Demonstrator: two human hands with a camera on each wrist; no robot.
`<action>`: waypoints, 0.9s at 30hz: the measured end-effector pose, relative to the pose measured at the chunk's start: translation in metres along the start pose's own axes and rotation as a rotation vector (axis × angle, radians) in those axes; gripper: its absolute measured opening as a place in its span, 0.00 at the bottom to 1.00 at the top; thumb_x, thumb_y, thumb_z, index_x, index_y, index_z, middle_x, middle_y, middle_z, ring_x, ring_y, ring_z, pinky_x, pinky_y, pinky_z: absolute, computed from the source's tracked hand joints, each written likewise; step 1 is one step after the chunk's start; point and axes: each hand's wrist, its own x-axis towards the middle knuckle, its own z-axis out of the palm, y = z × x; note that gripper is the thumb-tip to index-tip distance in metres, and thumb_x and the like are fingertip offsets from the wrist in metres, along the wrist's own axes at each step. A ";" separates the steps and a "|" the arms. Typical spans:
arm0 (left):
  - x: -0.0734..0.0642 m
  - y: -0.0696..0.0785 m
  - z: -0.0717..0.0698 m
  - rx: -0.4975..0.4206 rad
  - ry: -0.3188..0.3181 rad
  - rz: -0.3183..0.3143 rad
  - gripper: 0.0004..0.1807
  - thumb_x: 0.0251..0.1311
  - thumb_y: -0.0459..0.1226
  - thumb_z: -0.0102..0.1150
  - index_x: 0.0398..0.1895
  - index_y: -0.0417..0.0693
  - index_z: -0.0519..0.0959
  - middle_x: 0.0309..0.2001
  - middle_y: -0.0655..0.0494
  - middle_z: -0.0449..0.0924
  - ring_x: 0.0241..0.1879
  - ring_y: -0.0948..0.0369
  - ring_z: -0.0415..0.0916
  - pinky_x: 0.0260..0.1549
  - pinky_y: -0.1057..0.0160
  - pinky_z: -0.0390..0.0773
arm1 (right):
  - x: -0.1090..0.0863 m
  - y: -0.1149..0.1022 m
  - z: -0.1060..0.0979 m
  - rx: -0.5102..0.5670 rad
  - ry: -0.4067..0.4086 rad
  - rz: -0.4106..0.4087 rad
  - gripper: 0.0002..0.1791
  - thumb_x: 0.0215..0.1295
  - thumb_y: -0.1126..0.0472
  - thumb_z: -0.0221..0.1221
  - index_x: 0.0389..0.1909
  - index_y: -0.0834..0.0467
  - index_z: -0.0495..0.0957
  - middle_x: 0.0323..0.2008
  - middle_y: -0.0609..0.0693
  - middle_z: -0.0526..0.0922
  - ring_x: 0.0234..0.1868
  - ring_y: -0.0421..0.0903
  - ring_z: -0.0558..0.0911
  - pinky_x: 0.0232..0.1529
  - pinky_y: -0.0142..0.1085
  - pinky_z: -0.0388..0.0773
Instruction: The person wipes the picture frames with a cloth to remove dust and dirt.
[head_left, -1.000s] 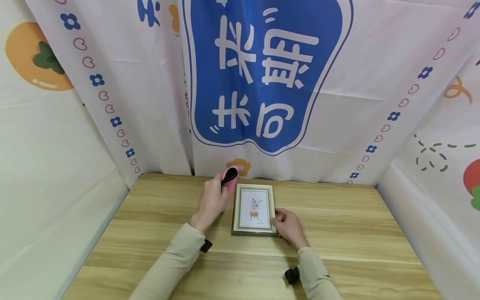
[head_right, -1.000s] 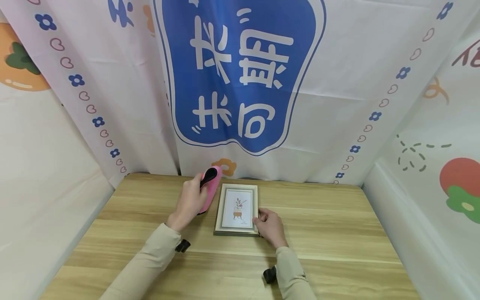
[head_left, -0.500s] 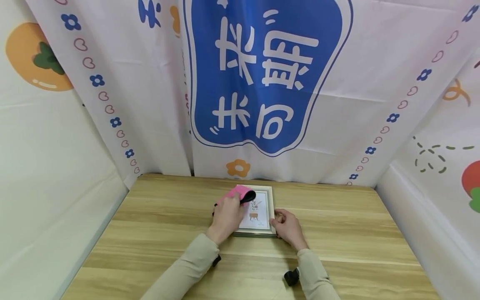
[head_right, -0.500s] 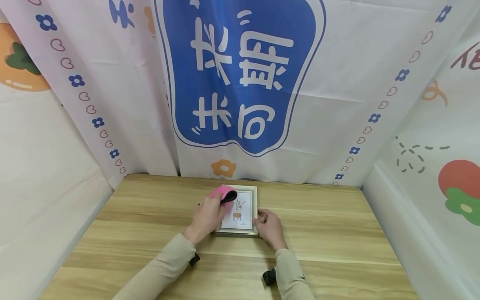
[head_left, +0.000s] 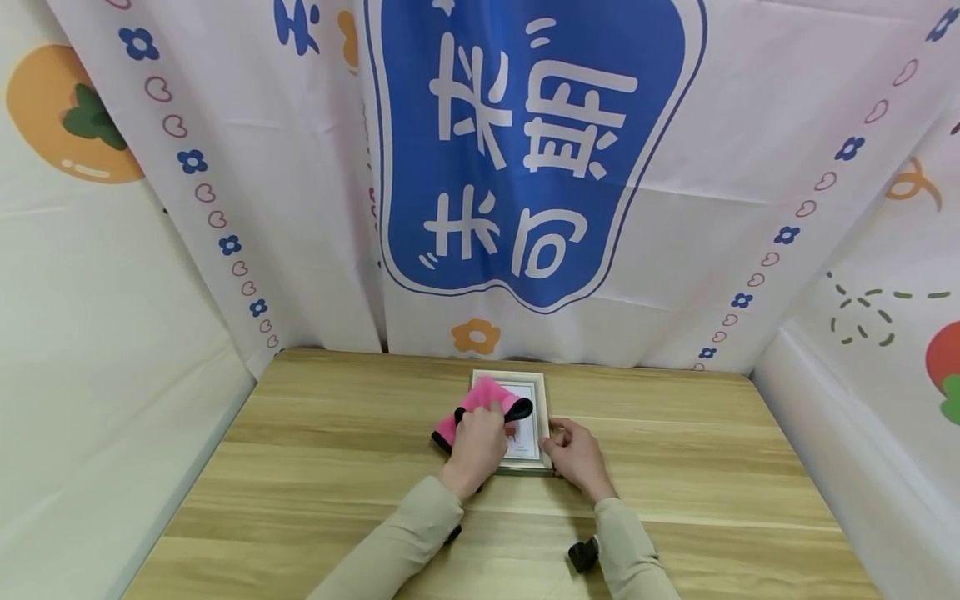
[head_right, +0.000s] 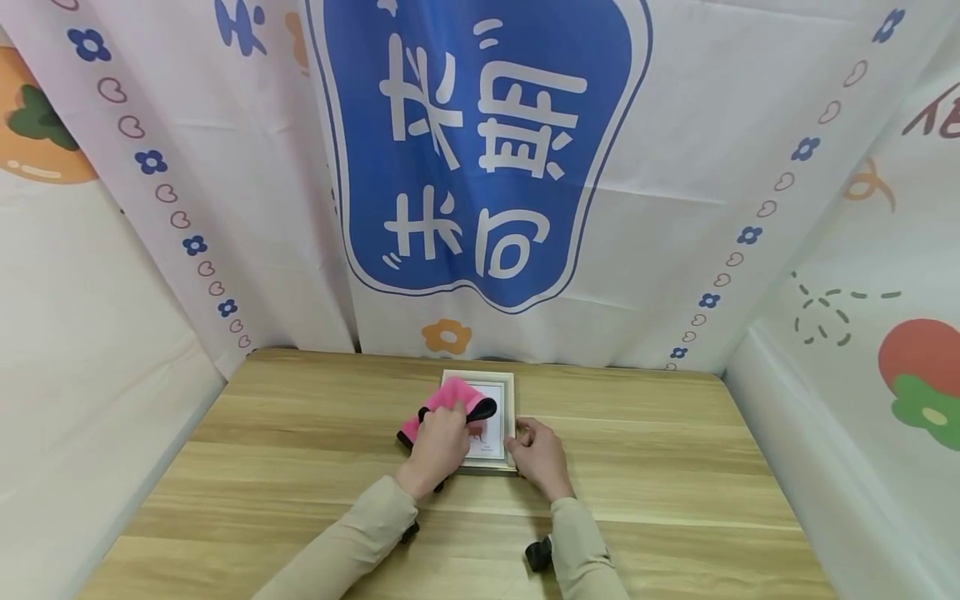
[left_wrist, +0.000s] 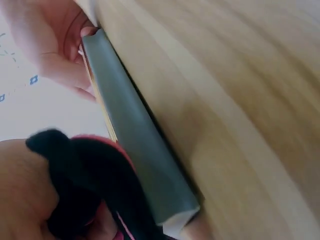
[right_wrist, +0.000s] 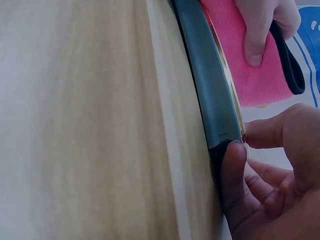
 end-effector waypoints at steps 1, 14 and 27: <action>0.001 0.002 0.000 0.003 -0.002 -0.004 0.20 0.56 0.39 0.78 0.24 0.46 0.72 0.16 0.48 0.78 0.16 0.50 0.80 0.13 0.58 0.78 | 0.000 0.000 0.000 -0.003 0.000 0.003 0.26 0.71 0.61 0.67 0.67 0.65 0.78 0.20 0.46 0.76 0.15 0.41 0.76 0.21 0.35 0.73; 0.005 0.028 0.003 -0.264 -0.100 -0.099 0.09 0.61 0.30 0.68 0.29 0.41 0.75 0.19 0.47 0.77 0.18 0.50 0.80 0.14 0.58 0.77 | 0.000 0.000 0.001 0.000 -0.009 -0.007 0.25 0.71 0.62 0.66 0.66 0.66 0.78 0.21 0.48 0.79 0.14 0.41 0.77 0.19 0.35 0.73; 0.022 0.009 -0.003 -0.784 -0.261 -0.188 0.06 0.72 0.31 0.53 0.35 0.42 0.78 0.20 0.57 0.74 0.14 0.65 0.70 0.10 0.64 0.70 | 0.002 0.002 0.000 0.010 -0.022 0.018 0.25 0.71 0.62 0.66 0.67 0.64 0.78 0.24 0.48 0.82 0.16 0.42 0.78 0.21 0.35 0.76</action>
